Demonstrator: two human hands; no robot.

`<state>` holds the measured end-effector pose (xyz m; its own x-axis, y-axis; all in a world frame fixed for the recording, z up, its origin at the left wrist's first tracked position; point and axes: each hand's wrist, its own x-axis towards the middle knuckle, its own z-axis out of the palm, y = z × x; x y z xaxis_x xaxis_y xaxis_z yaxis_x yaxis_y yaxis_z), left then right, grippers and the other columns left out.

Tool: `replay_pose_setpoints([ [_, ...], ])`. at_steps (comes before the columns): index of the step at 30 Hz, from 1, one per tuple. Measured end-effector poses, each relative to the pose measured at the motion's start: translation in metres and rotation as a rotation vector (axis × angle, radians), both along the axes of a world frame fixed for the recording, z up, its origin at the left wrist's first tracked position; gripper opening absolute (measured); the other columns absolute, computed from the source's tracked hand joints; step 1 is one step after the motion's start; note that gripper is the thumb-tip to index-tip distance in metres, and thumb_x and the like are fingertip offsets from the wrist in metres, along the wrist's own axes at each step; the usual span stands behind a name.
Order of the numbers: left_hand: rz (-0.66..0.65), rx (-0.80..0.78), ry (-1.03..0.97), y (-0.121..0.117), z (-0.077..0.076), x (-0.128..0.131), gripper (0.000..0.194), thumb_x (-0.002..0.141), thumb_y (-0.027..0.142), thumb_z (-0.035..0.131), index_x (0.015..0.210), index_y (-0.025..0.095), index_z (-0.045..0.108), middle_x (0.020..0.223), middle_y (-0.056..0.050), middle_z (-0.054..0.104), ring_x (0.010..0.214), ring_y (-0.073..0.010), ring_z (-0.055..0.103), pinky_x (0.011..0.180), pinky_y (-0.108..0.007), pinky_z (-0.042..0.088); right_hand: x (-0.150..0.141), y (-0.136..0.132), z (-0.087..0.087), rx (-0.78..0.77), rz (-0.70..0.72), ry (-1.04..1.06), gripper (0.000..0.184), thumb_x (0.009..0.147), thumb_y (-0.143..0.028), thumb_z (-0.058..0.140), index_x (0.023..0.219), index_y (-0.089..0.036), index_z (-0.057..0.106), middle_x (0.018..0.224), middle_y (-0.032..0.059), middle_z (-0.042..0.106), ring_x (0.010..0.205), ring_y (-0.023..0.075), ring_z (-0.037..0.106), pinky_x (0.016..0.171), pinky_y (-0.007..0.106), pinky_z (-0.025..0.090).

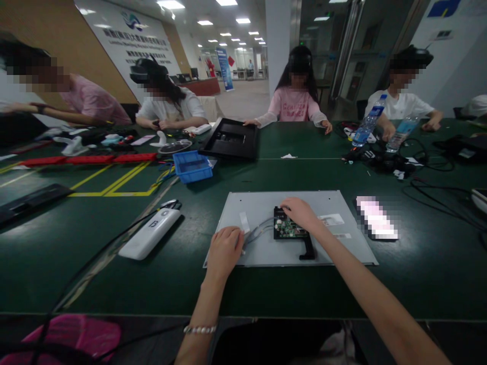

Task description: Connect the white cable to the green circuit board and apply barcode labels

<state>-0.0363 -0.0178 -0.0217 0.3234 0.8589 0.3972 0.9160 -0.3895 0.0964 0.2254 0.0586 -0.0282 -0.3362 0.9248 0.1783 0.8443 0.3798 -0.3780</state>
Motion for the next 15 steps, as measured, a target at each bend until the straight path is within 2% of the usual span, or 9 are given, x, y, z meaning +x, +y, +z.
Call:
replay_pose_setpoints([
  [4,-0.013,0.009,-0.006,0.0,-0.001,0.0,0.025,0.093,0.027,0.038,0.091,0.018,0.061,0.098,-0.008,0.065,0.092,-0.0225,0.059,0.081,-0.038,0.043,0.01,-0.003,0.008,0.06,-0.079,0.001,0.027,0.09,-0.018,0.042,0.102,-0.02,0.066,0.105,0.0062,0.066,0.1,0.0177,0.058,0.087,0.027,0.041],
  [8,-0.025,0.022,-0.026,0.0,0.001,0.002,0.022,0.091,0.025,0.04,0.09,0.018,0.062,0.097,-0.008,0.065,0.091,-0.0219,0.059,0.081,-0.038,0.044,0.046,-0.014,0.014,0.16,-0.195,-0.066,0.026,0.09,-0.018,0.043,0.102,-0.02,0.066,0.105,0.0082,0.066,0.097,0.0201,0.058,0.085,0.03,0.042],
  [12,-0.043,0.023,-0.035,0.0,0.004,0.005,0.022,0.091,0.024,0.04,0.091,0.018,0.061,0.097,-0.008,0.065,0.092,-0.0213,0.059,0.084,-0.038,0.043,0.082,-0.027,0.003,0.143,-0.233,-0.129,0.026,0.088,-0.015,0.043,0.098,-0.018,0.068,0.101,0.0112,0.066,0.098,0.0223,0.058,0.087,0.033,0.042],
  [15,-0.053,0.023,-0.042,0.001,0.003,0.006,0.022,0.091,0.025,0.041,0.091,0.018,0.061,0.098,-0.008,0.065,0.093,-0.0215,0.059,0.085,-0.038,0.043,0.095,-0.033,-0.011,0.091,-0.209,-0.097,0.03,0.086,-0.013,0.043,0.106,-0.017,0.065,0.108,0.0115,0.065,0.102,0.022,0.057,0.09,0.034,0.041],
])
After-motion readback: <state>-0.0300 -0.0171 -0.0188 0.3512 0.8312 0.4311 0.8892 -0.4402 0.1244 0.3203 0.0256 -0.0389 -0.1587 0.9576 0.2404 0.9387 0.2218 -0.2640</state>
